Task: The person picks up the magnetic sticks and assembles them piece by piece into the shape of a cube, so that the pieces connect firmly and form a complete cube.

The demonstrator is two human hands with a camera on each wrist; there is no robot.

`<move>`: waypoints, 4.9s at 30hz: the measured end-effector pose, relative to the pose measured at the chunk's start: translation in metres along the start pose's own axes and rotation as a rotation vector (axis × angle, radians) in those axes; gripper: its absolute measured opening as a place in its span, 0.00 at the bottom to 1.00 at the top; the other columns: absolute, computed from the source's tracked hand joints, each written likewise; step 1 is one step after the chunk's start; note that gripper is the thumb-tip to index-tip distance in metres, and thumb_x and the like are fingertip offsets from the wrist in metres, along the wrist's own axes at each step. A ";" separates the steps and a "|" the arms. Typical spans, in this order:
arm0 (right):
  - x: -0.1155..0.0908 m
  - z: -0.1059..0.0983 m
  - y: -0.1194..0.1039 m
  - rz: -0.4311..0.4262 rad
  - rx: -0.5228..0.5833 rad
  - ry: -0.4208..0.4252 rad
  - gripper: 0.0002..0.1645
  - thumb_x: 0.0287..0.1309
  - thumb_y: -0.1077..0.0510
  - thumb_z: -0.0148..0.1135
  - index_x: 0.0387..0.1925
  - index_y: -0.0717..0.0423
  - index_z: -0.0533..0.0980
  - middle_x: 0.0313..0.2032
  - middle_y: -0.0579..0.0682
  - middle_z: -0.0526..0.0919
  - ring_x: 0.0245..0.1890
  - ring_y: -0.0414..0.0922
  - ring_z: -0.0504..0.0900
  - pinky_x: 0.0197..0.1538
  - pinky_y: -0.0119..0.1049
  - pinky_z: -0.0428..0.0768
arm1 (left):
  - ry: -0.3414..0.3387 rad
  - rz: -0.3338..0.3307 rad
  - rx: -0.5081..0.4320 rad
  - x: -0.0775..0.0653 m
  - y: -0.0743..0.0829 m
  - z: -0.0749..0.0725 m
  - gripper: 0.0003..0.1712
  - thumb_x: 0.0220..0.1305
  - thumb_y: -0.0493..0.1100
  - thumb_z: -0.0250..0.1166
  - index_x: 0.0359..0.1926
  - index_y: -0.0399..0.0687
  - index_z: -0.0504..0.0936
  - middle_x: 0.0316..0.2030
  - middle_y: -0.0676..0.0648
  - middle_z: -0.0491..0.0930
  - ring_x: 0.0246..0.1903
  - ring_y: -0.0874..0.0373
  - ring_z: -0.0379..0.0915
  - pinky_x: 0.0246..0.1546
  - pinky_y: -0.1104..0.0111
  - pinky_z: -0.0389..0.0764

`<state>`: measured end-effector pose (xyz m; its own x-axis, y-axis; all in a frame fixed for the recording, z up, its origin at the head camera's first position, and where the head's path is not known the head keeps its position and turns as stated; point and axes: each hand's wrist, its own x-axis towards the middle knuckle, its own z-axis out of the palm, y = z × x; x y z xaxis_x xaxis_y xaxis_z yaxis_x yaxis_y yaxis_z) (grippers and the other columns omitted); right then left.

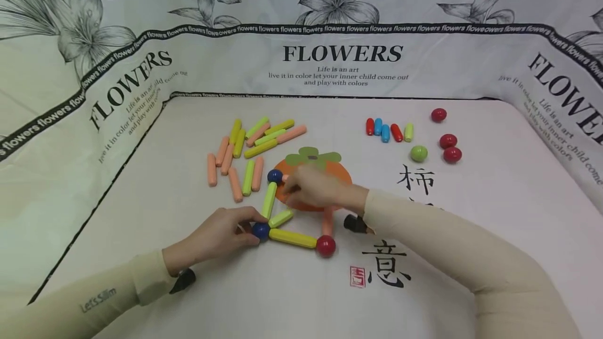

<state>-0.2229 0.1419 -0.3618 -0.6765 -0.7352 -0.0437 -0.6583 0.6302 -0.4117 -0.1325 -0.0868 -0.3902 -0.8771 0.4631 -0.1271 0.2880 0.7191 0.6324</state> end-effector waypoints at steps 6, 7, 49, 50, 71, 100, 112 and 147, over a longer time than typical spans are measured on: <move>0.052 -0.036 0.056 0.216 -0.143 0.052 0.19 0.59 0.62 0.67 0.52 0.64 0.81 0.49 0.61 0.85 0.51 0.56 0.82 0.60 0.50 0.77 | -0.003 -0.029 -0.013 -0.002 -0.004 0.000 0.16 0.57 0.37 0.72 0.47 0.49 0.83 0.40 0.51 0.86 0.35 0.63 0.77 0.37 0.70 0.79; 0.059 -0.038 0.065 0.244 -0.139 0.035 0.20 0.60 0.62 0.66 0.54 0.64 0.80 0.51 0.62 0.84 0.53 0.57 0.81 0.61 0.50 0.77 | -0.009 -0.031 -0.016 -0.003 -0.005 0.001 0.16 0.57 0.37 0.72 0.47 0.49 0.83 0.40 0.51 0.86 0.35 0.63 0.77 0.37 0.71 0.79; 0.042 -0.057 0.074 -0.104 -0.079 0.107 0.23 0.57 0.58 0.70 0.56 0.53 0.81 0.37 0.48 0.85 0.32 0.42 0.76 0.39 0.37 0.78 | -0.021 0.027 -0.008 -0.001 -0.003 -0.003 0.15 0.58 0.38 0.72 0.47 0.49 0.83 0.37 0.52 0.85 0.33 0.65 0.75 0.34 0.73 0.76; 0.035 -0.056 0.068 -0.160 -0.039 0.130 0.20 0.55 0.58 0.71 0.50 0.54 0.83 0.35 0.47 0.85 0.31 0.40 0.76 0.37 0.35 0.77 | -0.019 0.025 -0.008 -0.001 -0.003 -0.004 0.15 0.58 0.38 0.72 0.47 0.49 0.83 0.38 0.52 0.85 0.33 0.65 0.76 0.35 0.72 0.77; -0.031 -0.019 0.047 -0.220 -0.126 0.005 0.12 0.56 0.60 0.70 0.43 0.50 0.83 0.40 0.42 0.81 0.40 0.37 0.75 0.47 0.35 0.81 | -0.005 0.005 -0.010 -0.001 -0.003 -0.004 0.16 0.57 0.37 0.72 0.48 0.49 0.83 0.39 0.51 0.86 0.35 0.64 0.77 0.37 0.70 0.79; -0.032 -0.011 0.049 -0.241 -0.050 0.021 0.11 0.55 0.58 0.71 0.41 0.50 0.85 0.39 0.41 0.84 0.43 0.39 0.76 0.51 0.39 0.79 | -0.025 -0.019 -0.009 -0.002 0.000 -0.001 0.16 0.56 0.37 0.73 0.47 0.49 0.83 0.37 0.52 0.85 0.34 0.63 0.76 0.36 0.71 0.78; -0.029 0.000 0.055 -0.242 -0.031 0.029 0.10 0.53 0.58 0.72 0.40 0.47 0.85 0.40 0.40 0.84 0.45 0.39 0.74 0.51 0.38 0.77 | -0.023 -0.011 -0.006 -0.003 -0.001 0.000 0.17 0.56 0.37 0.73 0.47 0.48 0.83 0.38 0.51 0.85 0.33 0.63 0.76 0.35 0.72 0.78; -0.096 -0.069 0.130 0.685 -0.057 0.251 0.26 0.69 0.51 0.56 0.58 0.67 0.75 0.54 0.69 0.77 0.49 0.62 0.75 0.51 0.58 0.78 | 0.232 -0.081 0.229 0.026 -0.010 -0.036 0.20 0.62 0.40 0.68 0.56 0.45 0.81 0.44 0.44 0.85 0.34 0.57 0.77 0.34 0.66 0.79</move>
<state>-0.2664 0.3120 -0.3481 -0.9934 -0.0965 -0.0613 -0.0722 0.9453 -0.3182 -0.1726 -0.1008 -0.3724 -0.9572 0.2884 0.0246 0.2699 0.8585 0.4361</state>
